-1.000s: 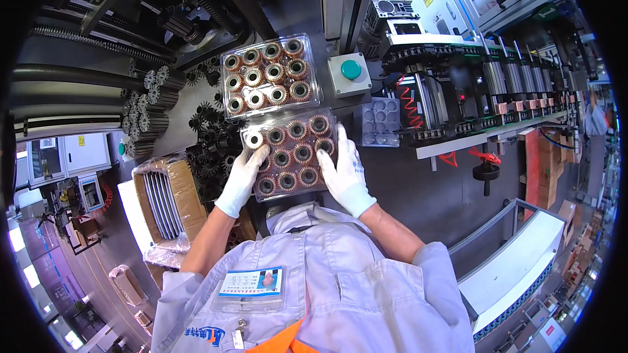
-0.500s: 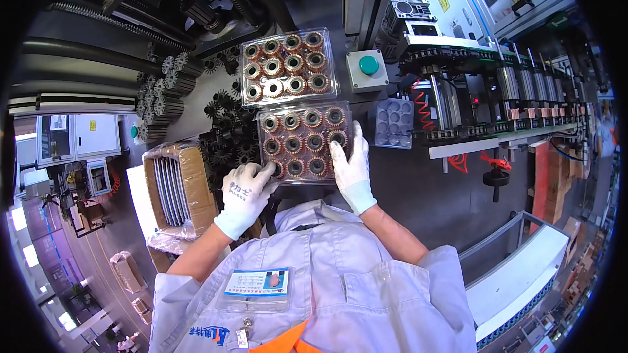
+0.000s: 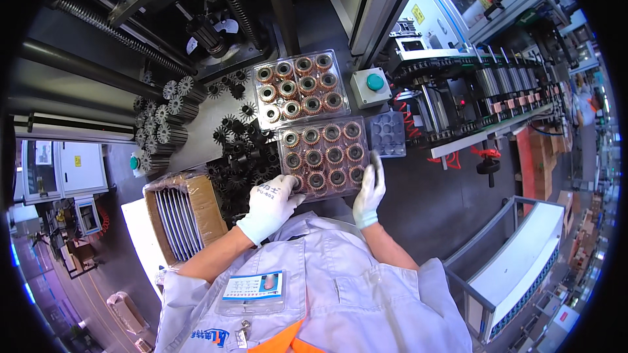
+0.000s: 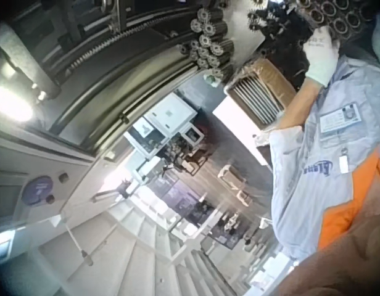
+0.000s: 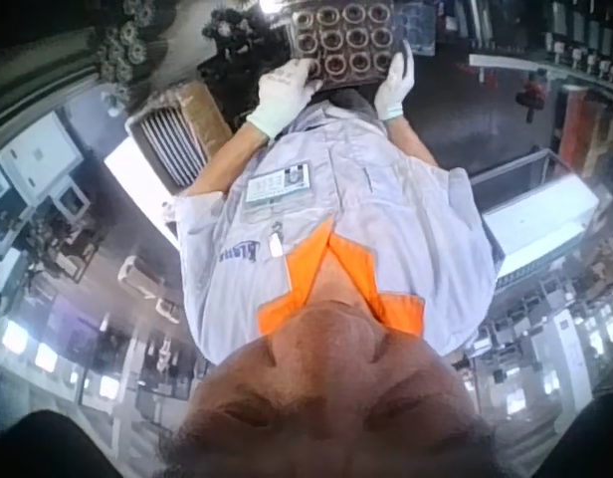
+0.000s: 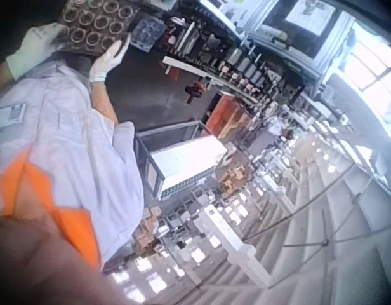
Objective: The person assembles motor rotors by loading metal shafts and rotor cores into a press machine, placing components onto a conveyor, retrieving parts from cardboard boxes, and transferring finished rotors from the conveyor onto a storage rack by hand.
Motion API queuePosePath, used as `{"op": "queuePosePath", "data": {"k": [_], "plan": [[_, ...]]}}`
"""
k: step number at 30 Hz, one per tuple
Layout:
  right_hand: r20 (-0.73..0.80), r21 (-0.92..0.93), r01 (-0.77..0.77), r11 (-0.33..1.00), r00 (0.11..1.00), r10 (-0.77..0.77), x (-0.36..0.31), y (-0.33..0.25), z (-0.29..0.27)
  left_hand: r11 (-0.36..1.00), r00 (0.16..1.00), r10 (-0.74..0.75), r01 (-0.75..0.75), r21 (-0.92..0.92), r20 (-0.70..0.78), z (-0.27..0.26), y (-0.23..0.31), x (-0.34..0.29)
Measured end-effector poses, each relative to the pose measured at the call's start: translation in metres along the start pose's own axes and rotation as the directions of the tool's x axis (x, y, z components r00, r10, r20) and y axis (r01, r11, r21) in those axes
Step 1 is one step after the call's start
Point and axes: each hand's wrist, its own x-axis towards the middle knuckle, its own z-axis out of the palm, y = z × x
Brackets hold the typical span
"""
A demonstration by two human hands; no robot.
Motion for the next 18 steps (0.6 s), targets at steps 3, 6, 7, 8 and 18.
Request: {"op": "queuePosePath", "data": {"k": [3, 6, 7, 8, 18], "plan": [[-0.108, 0.228, -0.180, 0.957, 0.972, 0.209, 0.017, -0.010, 0.021, 0.997, 1.000, 0.009, -0.010, -0.070, -0.020, 0.002, -0.005, 0.001], [-0.068, 0.261, -0.188, 0.947, 0.975, 0.212, 0.013, 0.004, 0.020, 0.994, 0.999, 0.029, -0.033, -0.101, -0.047, -0.001, -0.010, 0.003], [-0.026, 0.247, -0.178, 0.952, 0.981, 0.190, 0.014, 0.010, 0.014, 0.994, 0.998, 0.032, -0.038, -0.103, -0.053, -0.002, -0.011, 0.004], [0.020, 0.235, -0.165, 0.958, 0.986, 0.165, 0.016, 0.012, 0.008, 0.992, 0.998, 0.032, -0.037, -0.123, -0.046, -0.003, -0.011, 0.002], [0.646, -0.116, 0.468, 0.876, 0.705, -0.291, 0.081, -0.165, 0.109, 0.713, 0.979, -0.180, 0.065, -0.698, -0.092, -0.023, -0.050, -0.011]]}}
